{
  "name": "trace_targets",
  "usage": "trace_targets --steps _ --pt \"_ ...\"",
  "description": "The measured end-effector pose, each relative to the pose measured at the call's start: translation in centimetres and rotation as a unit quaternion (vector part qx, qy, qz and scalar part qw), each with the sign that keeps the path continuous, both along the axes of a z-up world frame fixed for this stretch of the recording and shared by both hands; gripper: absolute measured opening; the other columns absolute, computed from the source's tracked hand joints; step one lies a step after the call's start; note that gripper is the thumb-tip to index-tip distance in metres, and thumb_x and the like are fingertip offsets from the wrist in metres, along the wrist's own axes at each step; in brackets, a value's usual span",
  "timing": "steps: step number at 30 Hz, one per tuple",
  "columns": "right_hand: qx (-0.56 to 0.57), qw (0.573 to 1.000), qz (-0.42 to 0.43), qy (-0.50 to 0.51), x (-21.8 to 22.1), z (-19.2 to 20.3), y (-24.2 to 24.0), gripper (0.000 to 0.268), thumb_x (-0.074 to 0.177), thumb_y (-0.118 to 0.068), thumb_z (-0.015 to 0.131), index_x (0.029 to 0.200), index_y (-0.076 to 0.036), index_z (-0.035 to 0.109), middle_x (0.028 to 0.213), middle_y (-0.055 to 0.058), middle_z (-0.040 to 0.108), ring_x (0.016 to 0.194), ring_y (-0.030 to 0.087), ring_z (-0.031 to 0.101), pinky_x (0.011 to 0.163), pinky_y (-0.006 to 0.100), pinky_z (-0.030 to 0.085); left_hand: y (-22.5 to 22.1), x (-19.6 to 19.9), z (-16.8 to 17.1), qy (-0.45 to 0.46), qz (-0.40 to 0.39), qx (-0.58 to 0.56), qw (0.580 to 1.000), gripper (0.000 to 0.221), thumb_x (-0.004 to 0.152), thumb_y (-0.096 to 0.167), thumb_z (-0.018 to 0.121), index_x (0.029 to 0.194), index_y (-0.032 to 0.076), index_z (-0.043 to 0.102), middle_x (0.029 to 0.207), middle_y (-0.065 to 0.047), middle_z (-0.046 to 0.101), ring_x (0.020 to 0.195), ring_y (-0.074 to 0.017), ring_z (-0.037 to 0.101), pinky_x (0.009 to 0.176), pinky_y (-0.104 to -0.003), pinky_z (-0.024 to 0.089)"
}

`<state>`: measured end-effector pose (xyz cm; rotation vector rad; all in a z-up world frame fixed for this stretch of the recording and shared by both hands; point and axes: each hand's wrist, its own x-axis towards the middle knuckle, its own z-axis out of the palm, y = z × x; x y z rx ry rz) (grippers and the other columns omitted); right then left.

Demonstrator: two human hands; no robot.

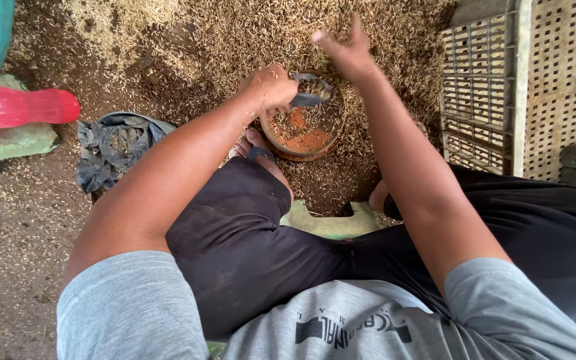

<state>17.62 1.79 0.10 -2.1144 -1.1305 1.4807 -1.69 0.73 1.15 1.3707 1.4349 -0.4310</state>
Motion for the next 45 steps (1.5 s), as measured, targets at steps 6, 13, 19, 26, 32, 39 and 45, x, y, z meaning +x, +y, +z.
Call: trace_targets --steps 6,13,19,26,32,39,45 --pt "0.055 0.974 0.145 -0.166 -1.4 -10.5 2.9 0.140 0.065 -0.046 0.100 0.159 -0.015 0.001 0.162 0.028 -0.009 0.144 0.057 0.014 0.116 0.054 0.034 -0.7 0.3 0.5 0.050 -0.119 0.058 0.990 0.040 0.087 0.020 0.058 0.122 0.001 0.058 0.096 -0.012 0.072 0.074 -0.0214 0.070 0.062 -0.042 0.062" --pt "0.092 0.991 0.025 -0.090 2.5 -13.3 1.9 0.102 0.079 -0.035 0.092 0.155 -0.004 0.032 0.153 0.025 0.046 0.140 0.038 0.052 0.117 0.047 0.049 -0.7 1.4 -1.8 -0.237 -0.151 0.301 0.911 0.029 0.080 -0.002 0.061 0.093 0.015 0.080 0.115 -0.003 0.070 0.069 -0.0117 0.067 0.060 -0.030 0.057" --pt "-0.024 0.928 -0.248 0.278 5.5 -5.6 -0.3 0.080 0.078 -0.047 0.075 0.147 -0.018 0.046 0.147 0.018 0.047 0.138 0.038 0.045 0.111 0.067 0.034 -1.1 1.2 -2.9 -0.119 -0.110 0.187 0.969 0.032 0.108 0.034 0.063 0.097 0.010 0.080 0.072 -0.011 0.071 0.051 -0.0148 0.055 0.051 -0.036 0.048" --pt "0.089 0.860 -0.260 0.430 3.8 -0.7 -0.9 0.077 0.086 -0.065 0.049 0.145 -0.016 0.045 0.147 0.019 0.055 0.139 0.039 0.051 0.109 0.073 0.043 -1.7 0.4 -2.6 -0.260 0.042 0.381 0.886 0.043 0.091 0.007 0.060 0.133 0.005 0.064 0.090 -0.014 0.075 0.052 -0.0147 0.064 0.052 -0.036 0.055" --pt "0.154 0.817 -0.236 0.502 2.4 -0.7 -1.6 0.084 0.100 -0.065 0.049 0.155 -0.002 0.037 0.143 0.025 0.047 0.132 0.040 0.048 0.101 0.062 0.043 -1.6 1.6 -2.2 -0.144 0.017 0.228 0.963 0.027 0.097 0.028 0.066 0.118 0.013 0.071 0.086 -0.013 0.075 0.064 -0.0203 0.069 0.065 -0.039 0.056" --pt "0.225 0.807 -0.221 0.500 -0.5 -1.4 -2.6 0.084 0.101 -0.065 0.038 0.162 -0.010 0.021 0.161 0.026 0.035 0.155 0.044 0.035 0.125 0.067 0.038 -1.4 1.2 -7.1 -0.105 -0.032 0.388 0.915 0.026 0.093 0.023 0.071 0.096 -0.003 0.067 0.086 -0.015 0.067 0.072 -0.0271 0.065 0.061 -0.042 0.056" --pt "0.187 0.974 0.116 0.051 1.1 3.9 -3.8 0.064 0.115 -0.053 0.022 0.167 -0.017 0.026 0.167 0.020 0.036 0.154 0.036 0.030 0.123 0.059 0.025 -1.7 -0.1 -7.6 -0.111 -0.027 0.512 0.851 0.019 0.074 0.012 0.074 0.083 -0.002 0.063 0.081 -0.016 0.064 0.073 -0.0312 0.062 0.062 -0.044 0.055"
